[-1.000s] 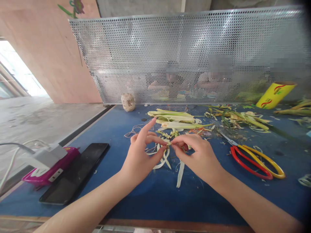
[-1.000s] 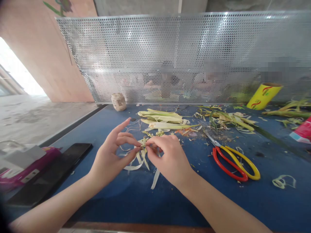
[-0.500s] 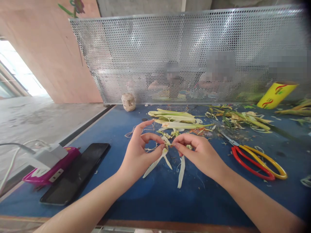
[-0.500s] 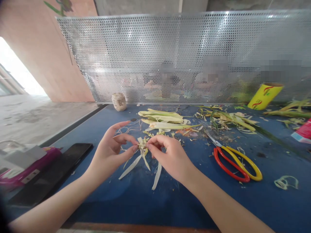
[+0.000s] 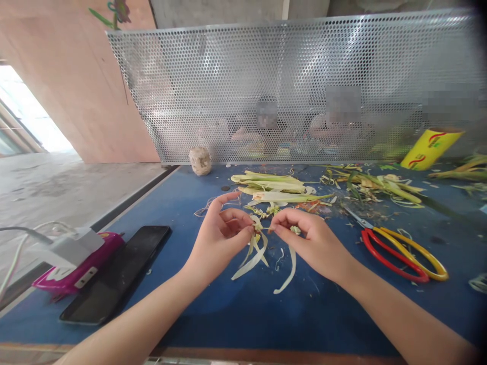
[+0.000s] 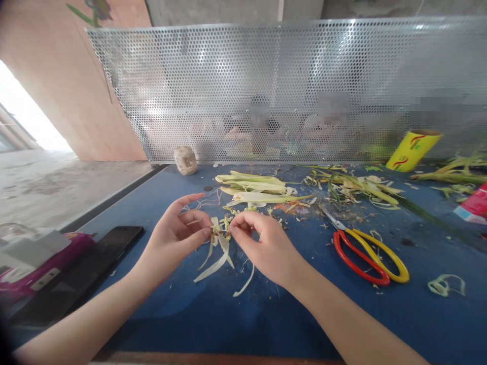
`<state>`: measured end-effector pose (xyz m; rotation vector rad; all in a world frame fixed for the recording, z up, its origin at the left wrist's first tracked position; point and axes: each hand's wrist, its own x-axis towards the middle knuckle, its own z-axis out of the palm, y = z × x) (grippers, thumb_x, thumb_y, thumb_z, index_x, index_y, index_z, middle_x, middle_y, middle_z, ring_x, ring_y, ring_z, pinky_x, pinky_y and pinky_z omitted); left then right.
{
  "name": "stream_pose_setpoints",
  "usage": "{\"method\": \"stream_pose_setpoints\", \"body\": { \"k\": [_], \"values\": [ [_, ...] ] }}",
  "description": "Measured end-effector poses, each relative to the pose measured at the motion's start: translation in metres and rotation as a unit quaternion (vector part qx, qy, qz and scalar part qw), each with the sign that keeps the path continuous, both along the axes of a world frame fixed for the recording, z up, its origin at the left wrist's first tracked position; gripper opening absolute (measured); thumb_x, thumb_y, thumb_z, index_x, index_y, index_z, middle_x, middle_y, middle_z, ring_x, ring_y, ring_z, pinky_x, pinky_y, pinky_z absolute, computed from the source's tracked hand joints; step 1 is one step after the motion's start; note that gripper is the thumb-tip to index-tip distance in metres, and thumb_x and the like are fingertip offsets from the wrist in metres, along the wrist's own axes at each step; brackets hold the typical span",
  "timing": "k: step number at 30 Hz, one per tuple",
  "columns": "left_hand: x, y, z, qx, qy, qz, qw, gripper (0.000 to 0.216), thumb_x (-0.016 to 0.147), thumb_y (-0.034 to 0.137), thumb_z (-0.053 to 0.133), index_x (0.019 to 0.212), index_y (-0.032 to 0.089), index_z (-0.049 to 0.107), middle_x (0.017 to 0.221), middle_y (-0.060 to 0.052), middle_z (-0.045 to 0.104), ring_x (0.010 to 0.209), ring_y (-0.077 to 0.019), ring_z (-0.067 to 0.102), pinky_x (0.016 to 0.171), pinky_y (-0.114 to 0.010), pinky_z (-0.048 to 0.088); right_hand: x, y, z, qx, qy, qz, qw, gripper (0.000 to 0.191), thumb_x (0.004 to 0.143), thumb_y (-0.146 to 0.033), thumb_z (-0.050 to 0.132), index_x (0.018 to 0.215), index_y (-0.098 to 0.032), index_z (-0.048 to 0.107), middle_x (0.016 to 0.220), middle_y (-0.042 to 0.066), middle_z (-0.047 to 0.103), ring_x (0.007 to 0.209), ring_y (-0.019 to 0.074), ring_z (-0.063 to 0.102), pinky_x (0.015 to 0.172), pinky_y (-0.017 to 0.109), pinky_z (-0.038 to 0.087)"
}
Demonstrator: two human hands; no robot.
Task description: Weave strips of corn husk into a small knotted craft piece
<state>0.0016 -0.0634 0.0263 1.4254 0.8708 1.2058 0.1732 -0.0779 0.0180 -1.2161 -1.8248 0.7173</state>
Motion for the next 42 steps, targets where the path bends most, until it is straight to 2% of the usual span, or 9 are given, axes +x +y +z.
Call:
{"method": "stream_pose_setpoints", "body": {
  "k": [8, 15, 22, 28, 30, 33, 36, 38, 42],
  "values": [
    [0.001, 0.002, -0.001, -0.048, 0.034, 0.000, 0.998, 0.058, 0.071, 0.023, 0.063, 0.122, 0.017, 0.038, 0.081, -0.004, 0.066, 0.073, -0.0141, 0.061, 0.059, -0.024, 0.043, -0.004, -0.001, -0.003, -0.043, 0.040, 0.090, 0.994, 0.010, 0.086, -0.021, 0.040, 0.078, -0.019, 0.046, 0.079, 0.001, 0.055, 0.076, 0.0134, 0.052, 0.069, 0.024, 0.043],
    [0.004, 0.004, -0.001, -0.115, 0.002, 0.010, 0.993, 0.068, 0.070, 0.025, 0.066, 0.129, 0.016, 0.034, 0.076, -0.003, 0.069, 0.073, -0.0136, 0.062, 0.066, -0.025, 0.045, -0.009, -0.004, -0.009, -0.080, 0.056, 0.139, 0.985, 0.009, 0.086, -0.020, 0.040, 0.078, -0.020, 0.044, 0.079, 0.000, 0.055, 0.071, 0.0122, 0.055, 0.066, 0.025, 0.044],
    [0.001, 0.005, -0.004, -0.116, -0.060, -0.016, 0.991, 0.076, 0.064, 0.013, 0.069, 0.130, 0.017, 0.032, 0.072, 0.001, 0.065, 0.063, -0.0106, 0.058, 0.063, -0.025, 0.046, -0.013, -0.004, -0.014, -0.209, 0.154, 0.183, 0.948, 0.005, 0.086, -0.022, 0.042, 0.084, -0.017, 0.044, 0.090, 0.004, 0.061, 0.053, 0.0070, 0.057, 0.055, 0.022, 0.045],
    [-0.001, 0.006, -0.003, -0.094, -0.115, -0.064, 0.987, 0.056, 0.064, 0.008, 0.062, 0.116, 0.017, 0.047, 0.066, 0.004, 0.057, 0.079, -0.0138, 0.058, 0.074, -0.027, 0.043, -0.014, 0.000, -0.013, -0.371, 0.250, 0.238, 0.862, 0.016, 0.091, -0.033, 0.029, 0.099, -0.021, 0.036, 0.085, 0.007, 0.063, 0.060, 0.0165, 0.065, 0.042, 0.024, 0.047],
    [-0.002, 0.006, -0.002, -0.086, -0.115, -0.058, 0.988, 0.047, 0.064, 0.007, 0.059, 0.110, 0.017, 0.052, 0.063, 0.004, 0.054, 0.084, -0.0143, 0.056, 0.077, -0.027, 0.042, -0.012, 0.000, -0.013, -0.310, 0.219, 0.227, 0.897, 0.020, 0.091, -0.035, 0.028, 0.093, -0.020, 0.041, 0.086, 0.007, 0.061, 0.071, 0.0182, 0.064, 0.050, 0.028, 0.050],
    [-0.003, 0.007, -0.001, -0.070, -0.110, -0.021, 0.991, 0.040, 0.066, 0.009, 0.058, 0.105, 0.017, 0.054, 0.063, 0.004, 0.054, 0.086, -0.0149, 0.055, 0.079, -0.028, 0.040, -0.007, 0.001, -0.011, -0.067, 0.049, 0.120, 0.989, 0.021, 0.088, -0.029, 0.038, 0.077, -0.019, 0.053, 0.097, 0.008, 0.055, 0.094, 0.0197, 0.055, 0.079, 0.038, 0.047],
    [-0.004, 0.008, -0.002, -0.054, -0.077, -0.011, 0.996, 0.038, 0.068, 0.012, 0.058, 0.106, 0.017, 0.053, 0.066, 0.003, 0.055, 0.081, -0.0139, 0.056, 0.078, -0.028, 0.040, -0.004, 0.000, -0.009, 0.117, -0.085, 0.026, 0.989, 0.013, 0.082, -0.022, 0.048, 0.075, -0.020, 0.059, 0.109, 0.008, 0.047, 0.106, 0.0225, 0.044, 0.093, 0.043, 0.034],
    [-0.004, 0.009, -0.003, -0.027, -0.030, 0.000, 0.999, 0.038, 0.071, 0.015, 0.059, 0.108, 0.017, 0.050, 0.072, 0.002, 0.058, 0.080, -0.0136, 0.056, 0.077, -0.028, 0.041, -0.002, 0.000, -0.007, 0.124, -0.096, 0.042, 0.987, 0.013, 0.082, -0.021, 0.048, 0.074, -0.021, 0.059, 0.109, 0.007, 0.047, 0.106, 0.0217, 0.044, 0.092, 0.040, 0.035],
    [-0.005, 0.010, -0.007, 0.073, 0.106, 0.062, 0.990, 0.040, 0.075, 0.025, 0.057, 0.114, 0.019, 0.047, 0.098, -0.005, 0.059, 0.096, -0.0174, 0.052, 0.077, -0.028, 0.041, -0.003, 0.000, -0.006, 0.042, -0.042, 0.109, 0.992, 0.025, 0.086, -0.019, 0.041, 0.065, -0.018, 0.054, 0.096, 0.005, 0.055, 0.093, 0.0162, 0.053, 0.083, 0.031, 0.041]
  ]
}}
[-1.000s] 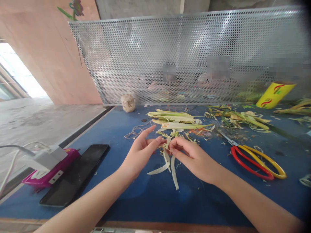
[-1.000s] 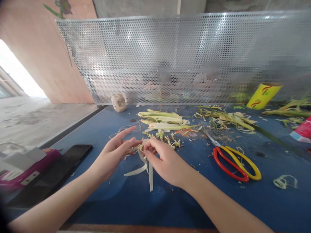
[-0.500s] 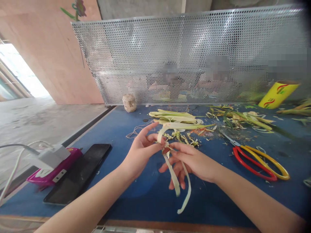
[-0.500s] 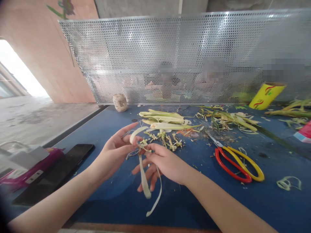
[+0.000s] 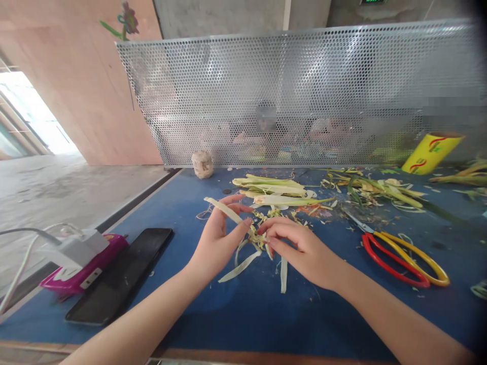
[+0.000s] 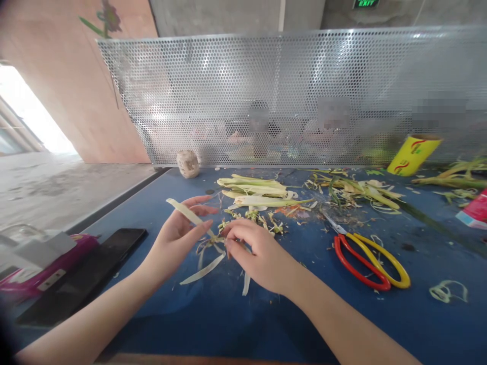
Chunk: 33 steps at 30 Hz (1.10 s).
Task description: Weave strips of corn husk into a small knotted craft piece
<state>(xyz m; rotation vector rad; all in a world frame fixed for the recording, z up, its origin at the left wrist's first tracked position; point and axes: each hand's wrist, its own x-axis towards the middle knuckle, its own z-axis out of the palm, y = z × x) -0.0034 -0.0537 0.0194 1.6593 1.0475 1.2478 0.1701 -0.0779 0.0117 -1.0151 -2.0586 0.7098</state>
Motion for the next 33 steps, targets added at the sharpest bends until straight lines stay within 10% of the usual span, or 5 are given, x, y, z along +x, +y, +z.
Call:
{"method": "stream_pose_setpoints", "body": {
  "k": [8, 17, 26, 33],
  "values": [
    [-0.005, -0.003, 0.004, 0.042, 0.174, 0.008, 0.984, 0.046, 0.085, 0.036, 0.040, 0.130, 0.026, 0.040, 0.045, 0.007, 0.041, 0.039, -0.0093, 0.037, 0.046, -0.021, 0.033, -0.004, 0.001, -0.003, -0.143, 0.089, 0.036, 0.985, 0.018, 0.090, -0.028, 0.035, 0.080, -0.019, 0.047, 0.067, -0.001, 0.058, 0.054, 0.0096, 0.053, 0.056, 0.023, 0.044],
    [0.005, -0.004, -0.004, -0.133, 0.031, -0.076, 0.988, 0.056, 0.085, 0.046, 0.034, 0.136, 0.023, 0.027, 0.047, 0.003, 0.055, 0.041, -0.0138, 0.055, 0.040, -0.022, 0.042, -0.011, -0.004, -0.001, -0.100, 0.034, 0.005, 0.994, 0.013, 0.089, -0.026, 0.035, 0.085, -0.021, 0.046, 0.062, -0.003, 0.058, 0.051, 0.0097, 0.054, 0.049, 0.020, 0.039],
    [0.001, -0.001, -0.005, 0.013, 0.070, 0.004, 0.997, 0.045, 0.087, 0.039, 0.034, 0.130, 0.026, 0.039, 0.048, 0.007, 0.040, 0.041, -0.0085, 0.039, 0.044, -0.020, 0.035, -0.031, -0.010, 0.019, -0.013, -0.092, -0.024, 0.995, 0.015, 0.088, -0.024, 0.035, 0.076, -0.021, 0.045, 0.058, -0.004, 0.055, 0.052, 0.0099, 0.052, 0.049, 0.020, 0.034],
    [0.007, 0.002, -0.005, -0.158, -0.053, -0.022, 0.986, 0.039, 0.087, 0.035, 0.035, 0.121, 0.018, 0.046, 0.043, 0.008, 0.040, 0.031, -0.0079, 0.037, 0.032, -0.018, 0.031, -0.039, -0.004, 0.031, -0.050, -0.176, -0.067, 0.981, 0.016, 0.086, -0.024, 0.037, 0.072, -0.021, 0.043, 0.053, -0.004, 0.054, 0.044, 0.0094, 0.049, 0.044, 0.020, 0.030]
  ]
}}
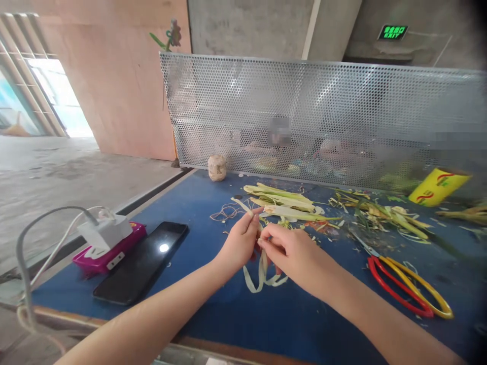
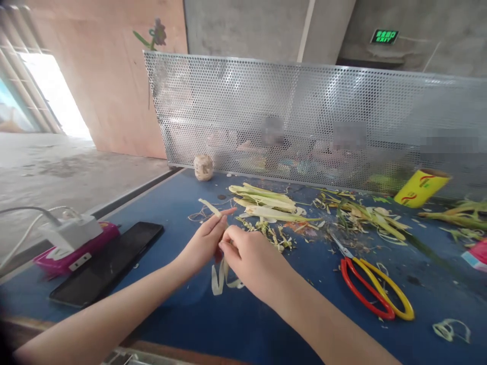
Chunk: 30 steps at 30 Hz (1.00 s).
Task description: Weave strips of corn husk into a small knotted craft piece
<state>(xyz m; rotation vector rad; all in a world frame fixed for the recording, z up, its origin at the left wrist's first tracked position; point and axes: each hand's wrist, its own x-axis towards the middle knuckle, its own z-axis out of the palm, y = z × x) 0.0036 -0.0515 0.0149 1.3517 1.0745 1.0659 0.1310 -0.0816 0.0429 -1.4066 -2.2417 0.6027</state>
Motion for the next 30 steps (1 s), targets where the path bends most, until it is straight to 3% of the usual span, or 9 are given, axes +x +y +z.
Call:
{"method": "stream_pose_setpoints", "body": {
  "k": [4, 14, 18, 22, 24, 26, 27, 28, 30],
  "values": [
    [0.001, 0.004, -0.008, -0.044, -0.079, 0.006, 0.996, 0.035, 0.086, 0.036, 0.038, 0.113, 0.018, 0.049, 0.041, 0.008, 0.041, 0.030, -0.0076, 0.038, 0.031, -0.017, 0.029, -0.012, 0.007, 0.005, -0.011, -0.038, -0.021, 0.999, 0.015, 0.085, -0.022, 0.038, 0.070, -0.020, 0.041, 0.054, -0.002, 0.055, 0.045, 0.0100, 0.052, 0.045, 0.020, 0.033],
    [-0.004, 0.007, -0.008, -0.062, -0.133, -0.014, 0.989, 0.021, 0.083, 0.025, 0.039, 0.085, 0.013, 0.056, 0.042, 0.005, 0.048, 0.030, -0.0072, 0.042, 0.033, -0.017, 0.030, -0.012, 0.026, -0.002, -0.207, 0.180, 0.060, 0.960, 0.017, 0.084, -0.037, 0.040, 0.080, -0.020, 0.038, 0.060, -0.002, 0.062, 0.043, 0.0108, 0.054, 0.042, 0.021, 0.037],
    [-0.004, 0.008, -0.006, -0.069, -0.142, -0.025, 0.987, 0.019, 0.085, 0.026, 0.037, 0.085, 0.015, 0.053, 0.036, 0.008, 0.038, 0.027, -0.0052, 0.033, 0.032, -0.016, 0.030, 0.002, 0.034, 0.009, -0.168, 0.143, 0.053, 0.974, 0.018, 0.081, -0.034, 0.046, 0.075, -0.018, 0.047, 0.052, -0.002, 0.058, 0.039, 0.0077, 0.042, 0.040, 0.020, 0.029],
    [-0.003, 0.010, -0.007, -0.066, -0.142, -0.022, 0.987, 0.015, 0.085, 0.026, 0.035, 0.082, 0.018, 0.048, 0.035, 0.011, 0.029, 0.026, -0.0059, 0.027, 0.028, -0.016, 0.028, 0.017, 0.045, 0.013, -0.134, 0.071, 0.060, 0.987, 0.013, 0.080, -0.028, 0.046, 0.078, -0.018, 0.053, 0.071, 0.004, 0.065, 0.054, 0.0125, 0.053, 0.051, 0.024, 0.038],
    [-0.002, 0.011, -0.008, -0.056, -0.143, -0.017, 0.988, 0.014, 0.086, 0.027, 0.035, 0.080, 0.019, 0.045, 0.036, 0.012, 0.025, 0.026, -0.0050, 0.023, 0.027, -0.015, 0.025, 0.021, 0.050, 0.008, 0.007, 0.018, -0.008, 1.000, 0.009, 0.076, -0.026, 0.051, 0.078, -0.019, 0.055, 0.082, 0.006, 0.064, 0.069, 0.0173, 0.056, 0.059, 0.028, 0.040],
    [-0.002, 0.012, -0.010, -0.041, -0.141, -0.011, 0.989, 0.014, 0.086, 0.027, 0.035, 0.079, 0.019, 0.044, 0.037, 0.013, 0.024, 0.026, -0.0041, 0.019, 0.026, -0.014, 0.024, 0.022, 0.050, 0.001, 0.186, -0.024, -0.106, 0.977, 0.013, 0.068, -0.024, 0.060, 0.079, -0.019, 0.055, 0.087, 0.007, 0.061, 0.082, 0.0233, 0.055, 0.066, 0.032, 0.038],
    [-0.001, 0.013, -0.012, -0.032, -0.138, -0.009, 0.990, 0.014, 0.085, 0.028, 0.035, 0.079, 0.019, 0.043, 0.037, 0.013, 0.024, 0.026, -0.0041, 0.018, 0.026, -0.014, 0.024, 0.020, 0.047, -0.002, 0.227, -0.041, -0.133, 0.964, 0.013, 0.066, -0.024, 0.061, 0.076, -0.019, 0.054, 0.083, 0.007, 0.061, 0.083, 0.0246, 0.054, 0.067, 0.033, 0.038],
    [-0.001, 0.014, -0.013, -0.022, -0.132, -0.006, 0.991, 0.013, 0.085, 0.029, 0.036, 0.079, 0.020, 0.043, 0.037, 0.013, 0.024, 0.026, -0.0042, 0.018, 0.026, -0.015, 0.024, 0.018, 0.044, -0.005, 0.220, -0.043, -0.134, 0.965, 0.009, 0.070, -0.026, 0.058, 0.071, -0.019, 0.052, 0.074, 0.005, 0.059, 0.075, 0.0223, 0.054, 0.065, 0.032, 0.037],
    [-0.002, 0.015, -0.014, 0.001, -0.118, 0.002, 0.993, 0.013, 0.084, 0.030, 0.037, 0.079, 0.020, 0.044, 0.036, 0.013, 0.024, 0.025, -0.0048, 0.020, 0.026, -0.015, 0.025, 0.012, 0.033, -0.010, 0.105, -0.005, -0.074, 0.992, 0.024, 0.083, -0.036, 0.043, 0.066, -0.019, 0.049, 0.061, 0.001, 0.054, 0.059, 0.0165, 0.051, 0.057, 0.028, 0.037]
  ]
}}
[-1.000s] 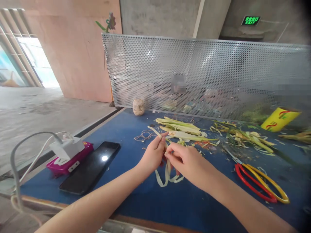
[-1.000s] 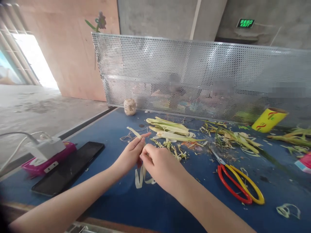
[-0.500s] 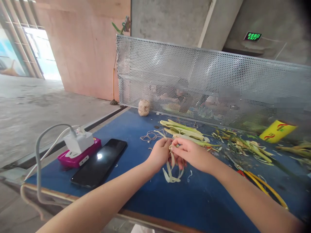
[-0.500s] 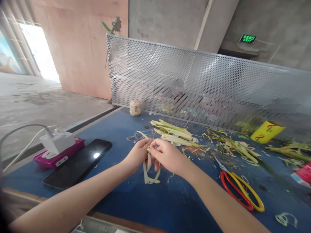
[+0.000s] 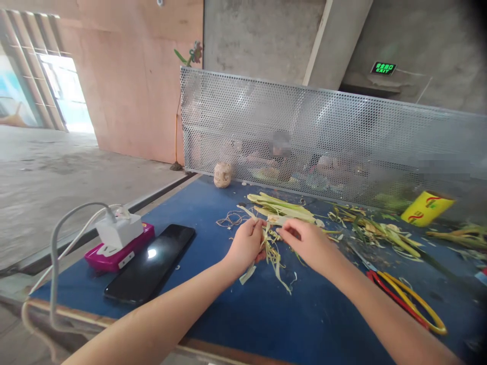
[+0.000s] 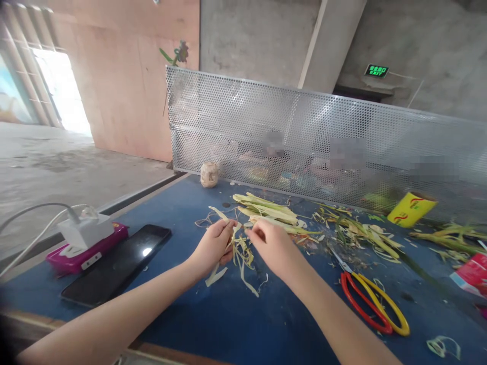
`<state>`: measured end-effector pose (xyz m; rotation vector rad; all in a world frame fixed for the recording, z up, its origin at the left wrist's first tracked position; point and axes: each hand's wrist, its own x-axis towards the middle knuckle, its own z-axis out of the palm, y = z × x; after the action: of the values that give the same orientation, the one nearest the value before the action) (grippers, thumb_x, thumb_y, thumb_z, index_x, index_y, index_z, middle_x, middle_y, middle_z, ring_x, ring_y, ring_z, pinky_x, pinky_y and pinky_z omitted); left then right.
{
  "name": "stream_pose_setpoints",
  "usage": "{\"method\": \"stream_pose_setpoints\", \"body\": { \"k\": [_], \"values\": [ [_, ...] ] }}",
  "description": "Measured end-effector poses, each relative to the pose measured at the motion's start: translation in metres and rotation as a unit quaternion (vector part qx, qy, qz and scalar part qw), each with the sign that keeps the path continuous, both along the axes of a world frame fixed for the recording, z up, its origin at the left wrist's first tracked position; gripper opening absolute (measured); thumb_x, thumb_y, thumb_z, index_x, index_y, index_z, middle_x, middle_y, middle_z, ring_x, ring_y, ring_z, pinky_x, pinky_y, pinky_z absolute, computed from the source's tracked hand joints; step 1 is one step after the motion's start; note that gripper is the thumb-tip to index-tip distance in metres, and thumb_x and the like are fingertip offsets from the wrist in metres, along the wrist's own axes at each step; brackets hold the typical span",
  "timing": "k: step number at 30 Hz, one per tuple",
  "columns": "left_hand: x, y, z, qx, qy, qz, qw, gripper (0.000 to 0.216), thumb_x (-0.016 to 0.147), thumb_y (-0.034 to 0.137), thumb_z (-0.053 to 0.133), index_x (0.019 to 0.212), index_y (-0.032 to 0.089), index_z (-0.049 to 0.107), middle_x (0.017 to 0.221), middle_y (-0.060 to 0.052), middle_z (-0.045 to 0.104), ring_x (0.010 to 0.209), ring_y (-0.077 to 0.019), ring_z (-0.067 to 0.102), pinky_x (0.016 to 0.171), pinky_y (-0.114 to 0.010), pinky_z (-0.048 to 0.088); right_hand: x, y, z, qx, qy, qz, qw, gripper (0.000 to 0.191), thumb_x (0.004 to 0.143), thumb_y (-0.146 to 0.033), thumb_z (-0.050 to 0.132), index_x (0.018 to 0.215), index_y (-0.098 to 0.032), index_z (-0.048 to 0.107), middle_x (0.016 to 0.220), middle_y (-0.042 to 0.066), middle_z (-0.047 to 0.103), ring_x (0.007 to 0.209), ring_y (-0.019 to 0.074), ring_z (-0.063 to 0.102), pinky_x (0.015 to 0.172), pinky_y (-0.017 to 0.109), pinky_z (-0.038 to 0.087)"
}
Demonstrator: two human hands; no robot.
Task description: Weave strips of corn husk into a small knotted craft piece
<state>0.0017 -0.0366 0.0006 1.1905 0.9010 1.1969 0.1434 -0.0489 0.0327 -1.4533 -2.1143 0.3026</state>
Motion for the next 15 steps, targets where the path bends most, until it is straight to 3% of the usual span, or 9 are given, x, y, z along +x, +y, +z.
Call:
{"method": "stream_pose_setpoints", "body": {
  "k": [2, 5, 9, 15],
  "values": [
    [-0.001, 0.001, -0.001, 0.024, 0.016, 0.008, 1.000, 0.016, 0.084, 0.033, 0.038, 0.079, 0.020, 0.045, 0.036, 0.012, 0.026, 0.025, -0.0053, 0.023, 0.026, -0.016, 0.026, -0.007, -0.011, -0.005, -0.072, 0.071, 0.039, 0.994, 0.036, 0.087, -0.043, 0.031, 0.066, -0.020, 0.048, 0.062, 0.001, 0.054, 0.060, 0.0157, 0.051, 0.057, 0.027, 0.037],
    [-0.002, 0.002, -0.002, 0.055, 0.043, 0.016, 0.997, 0.021, 0.084, 0.038, 0.037, 0.080, 0.020, 0.047, 0.038, 0.011, 0.030, 0.026, -0.0056, 0.025, 0.026, -0.016, 0.026, -0.016, -0.017, -0.014, -0.094, 0.127, 0.048, 0.986, 0.038, 0.087, -0.047, 0.028, 0.072, -0.020, 0.051, 0.064, 0.001, 0.054, 0.064, 0.0166, 0.052, 0.058, 0.027, 0.038],
    [-0.004, 0.002, -0.003, 0.086, 0.095, 0.035, 0.991, 0.024, 0.084, 0.041, 0.036, 0.082, 0.020, 0.048, 0.040, 0.009, 0.034, 0.028, -0.0067, 0.029, 0.029, -0.018, 0.029, -0.021, -0.006, -0.020, -0.064, 0.182, 0.041, 0.980, 0.039, 0.088, -0.045, 0.027, 0.076, -0.019, 0.054, 0.067, 0.002, 0.055, 0.069, 0.0179, 0.053, 0.062, 0.027, 0.040],
    [-0.009, 0.000, -0.003, 0.132, 0.179, 0.062, 0.973, 0.027, 0.085, 0.042, 0.033, 0.088, 0.021, 0.050, 0.040, 0.008, 0.035, 0.032, -0.0097, 0.036, 0.037, -0.020, 0.032, -0.026, 0.001, -0.014, 0.015, 0.136, 0.045, 0.990, 0.026, 0.084, -0.033, 0.040, 0.068, -0.019, 0.053, 0.069, 0.003, 0.056, 0.069, 0.0176, 0.052, 0.065, 0.028, 0.039]
  ]
}}
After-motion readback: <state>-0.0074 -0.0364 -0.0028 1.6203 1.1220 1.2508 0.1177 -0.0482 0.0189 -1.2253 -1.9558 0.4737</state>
